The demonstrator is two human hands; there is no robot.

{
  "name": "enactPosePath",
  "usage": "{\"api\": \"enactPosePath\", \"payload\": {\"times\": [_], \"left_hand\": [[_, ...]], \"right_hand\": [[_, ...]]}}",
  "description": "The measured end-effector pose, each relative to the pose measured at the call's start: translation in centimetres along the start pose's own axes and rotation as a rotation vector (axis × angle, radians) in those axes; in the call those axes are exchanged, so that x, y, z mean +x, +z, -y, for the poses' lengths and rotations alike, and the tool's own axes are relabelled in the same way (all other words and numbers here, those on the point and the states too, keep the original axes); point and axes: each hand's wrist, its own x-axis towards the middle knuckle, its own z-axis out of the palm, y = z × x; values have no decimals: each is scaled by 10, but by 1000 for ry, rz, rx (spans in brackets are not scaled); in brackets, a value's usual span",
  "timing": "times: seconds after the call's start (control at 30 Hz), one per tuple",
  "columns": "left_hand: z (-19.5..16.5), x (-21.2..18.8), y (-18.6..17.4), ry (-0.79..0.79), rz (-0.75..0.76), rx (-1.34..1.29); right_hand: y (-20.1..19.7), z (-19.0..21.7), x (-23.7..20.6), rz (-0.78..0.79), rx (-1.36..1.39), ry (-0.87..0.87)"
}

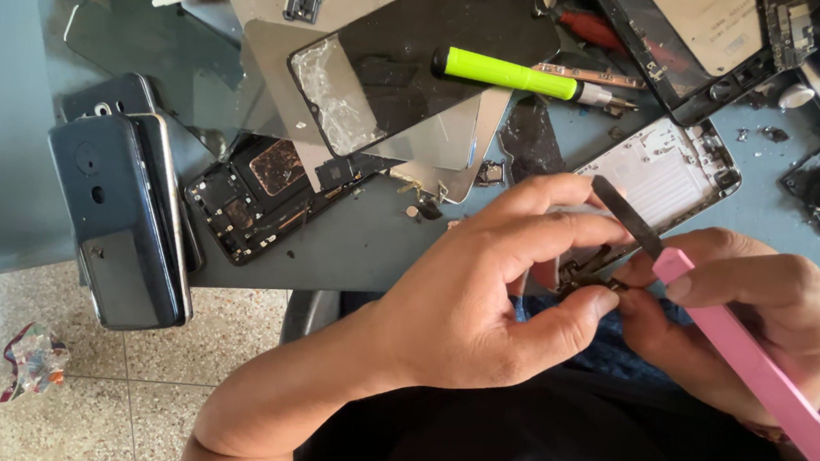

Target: The person uses a pink utility knife and a green screwdriver to scrape adhesive and remove small components from the interior of a disassembled smartphone. The person works on the phone's frame, carefully lifting and separating parts while the device remains open on the workbench.

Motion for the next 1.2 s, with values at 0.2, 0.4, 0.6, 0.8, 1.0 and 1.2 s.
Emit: {"api": "enactPosePath", "payload": {"times": [0.2,0.4,0.6,0.8,1.0,1.2], "left_hand": [[4,2,4,-47,34,-54],[15,1,12,-73,-4,-219],[17,-1,16,-67,-68,-230],[16,-4,22,-16,-141,-172],[14,-3,27,54,-201,-54],[12,-3,21,133,-180,3]], "right_hand": [[2,-2,-2,-42,-68,-17],[2,-3,-2,-52,-71,-40],[6,-3,-2,-113,-124,-58],[9,-5,-11,-175,-150,54],[10,-8,-13,-160,-236,-37],[9,-8,-13,-168,-191,86]]}}
